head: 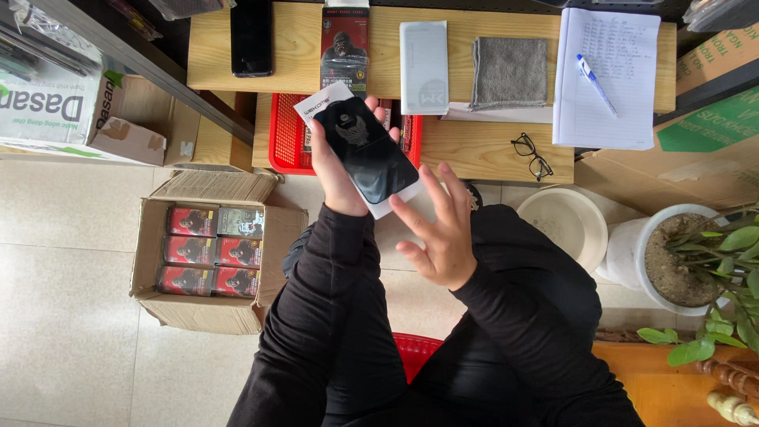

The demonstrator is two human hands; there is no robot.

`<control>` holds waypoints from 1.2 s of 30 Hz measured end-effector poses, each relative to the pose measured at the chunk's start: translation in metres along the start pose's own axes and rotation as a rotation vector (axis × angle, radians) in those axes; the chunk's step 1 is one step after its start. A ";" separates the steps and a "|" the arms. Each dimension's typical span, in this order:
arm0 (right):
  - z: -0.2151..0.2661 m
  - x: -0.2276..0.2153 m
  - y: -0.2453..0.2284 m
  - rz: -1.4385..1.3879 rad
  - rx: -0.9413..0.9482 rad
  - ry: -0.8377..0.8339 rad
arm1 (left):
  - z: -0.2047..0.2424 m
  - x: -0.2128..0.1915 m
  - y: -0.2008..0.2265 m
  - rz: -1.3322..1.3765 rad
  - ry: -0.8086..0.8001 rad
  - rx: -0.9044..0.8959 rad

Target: The person wipes a small rectangular box with a gray cloth, then opens a white packet to remove a screen protector. They place the protector on a black smartphone, smooth it out, and peel off the backing film. The person repeats the process with a second screen protector on the same phone.

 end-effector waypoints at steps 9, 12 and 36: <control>0.000 -0.002 0.007 -0.024 -0.110 0.038 | 0.008 0.004 -0.021 -0.099 0.069 -0.049; -0.001 -0.001 0.006 -0.024 -0.127 0.018 | 0.008 0.003 -0.019 -0.143 0.092 -0.049; 0.005 0.004 0.005 -0.129 -0.092 0.091 | 0.011 0.000 -0.021 -0.117 -0.034 -0.093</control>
Point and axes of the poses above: each hand's wrist, its own z-axis away from the middle knuckle, its own x-axis out of the palm, y = z × x, the point moved 3 cm from there along -z, towards the middle knuckle, and after that the axes turned 1 degree about -z, right-handed, at the moved point
